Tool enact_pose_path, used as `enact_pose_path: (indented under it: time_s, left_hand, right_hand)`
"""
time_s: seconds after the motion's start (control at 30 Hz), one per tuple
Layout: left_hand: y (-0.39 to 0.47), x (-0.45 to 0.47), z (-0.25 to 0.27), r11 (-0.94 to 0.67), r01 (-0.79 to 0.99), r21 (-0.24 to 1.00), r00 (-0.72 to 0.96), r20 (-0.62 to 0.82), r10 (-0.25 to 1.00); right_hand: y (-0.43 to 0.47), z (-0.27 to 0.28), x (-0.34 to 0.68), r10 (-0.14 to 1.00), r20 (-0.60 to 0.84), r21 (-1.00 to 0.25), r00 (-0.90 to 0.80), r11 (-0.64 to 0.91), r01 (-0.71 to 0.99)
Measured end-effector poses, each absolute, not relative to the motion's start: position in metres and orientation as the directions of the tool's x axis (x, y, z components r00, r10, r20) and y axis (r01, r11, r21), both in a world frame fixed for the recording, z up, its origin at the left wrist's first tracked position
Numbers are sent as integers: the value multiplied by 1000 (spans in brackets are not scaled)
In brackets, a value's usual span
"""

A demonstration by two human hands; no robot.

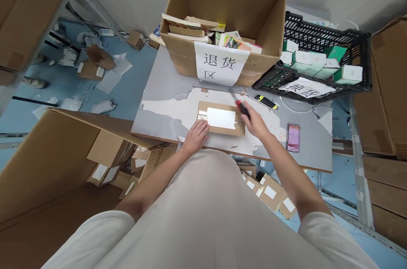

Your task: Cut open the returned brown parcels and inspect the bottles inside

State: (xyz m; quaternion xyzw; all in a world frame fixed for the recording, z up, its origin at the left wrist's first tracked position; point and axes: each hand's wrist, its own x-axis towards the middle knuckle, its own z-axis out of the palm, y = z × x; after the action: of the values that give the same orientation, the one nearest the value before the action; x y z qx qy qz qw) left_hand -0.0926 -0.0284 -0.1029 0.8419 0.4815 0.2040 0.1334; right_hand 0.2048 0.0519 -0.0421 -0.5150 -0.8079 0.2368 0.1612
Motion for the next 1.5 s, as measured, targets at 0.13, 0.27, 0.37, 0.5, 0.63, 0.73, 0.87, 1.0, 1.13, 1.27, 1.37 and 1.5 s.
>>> enact_pose_path:
  time_s: [0.13, 0.27, 0.37, 0.5, 0.63, 0.73, 0.87, 1.0, 1.13, 1.27, 1.37, 1.5]
  left_hand:
    - [-30, -91, -110, -491, 755, 434, 442, 217, 871]
    - [-29, -90, -115, -489, 746, 452, 427, 239, 872]
    - [-29, -89, -116, -493, 748, 446, 420, 258, 870]
    - [-28, -90, -116, -489, 745, 454, 418, 254, 872]
    - [-27, -90, -114, -484, 750, 451, 409, 257, 875]
    - [-26, -89, -114, -488, 756, 437, 410, 264, 873]
    - [-25, -89, -114, -479, 768, 426, 411, 247, 878]
    - [-25, -89, -116, -457, 775, 437, 401, 219, 890]
    - [-22, -89, -119, -439, 795, 419, 387, 207, 898]
    - [-18, -87, -119, -440, 798, 411, 392, 200, 898]
    - [-16, -85, -118, -447, 807, 386, 395, 211, 894]
    - [-17, -82, -110, -449, 819, 358, 400, 207, 893]
  right_hand:
    - [73, -14, 153, 608, -223, -499, -762, 601, 625]
    - [78, -18, 138, 535, -350, -387, -769, 665, 639]
    - [81, -21, 140, 524, -377, -335, -763, 691, 640]
    - [87, -14, 136, 493, -424, -288, -760, 722, 629]
    - [94, 3, 125, 497, -489, -232, -717, 719, 656]
    - [94, 16, 115, 510, -513, -195, -690, 714, 673]
    - [88, 24, 107, 508, -518, -107, -689, 760, 641]
    - [82, 23, 118, 512, -541, -28, -667, 782, 623]
    - [72, 28, 166, 571, -552, 21, -608, 738, 674]
    - [54, 33, 234, 654, -577, 101, -490, 652, 751]
    - [36, 33, 268, 705, -537, 132, -464, 613, 779]
    - [16, 33, 299, 770, -442, 41, -460, 530, 847]
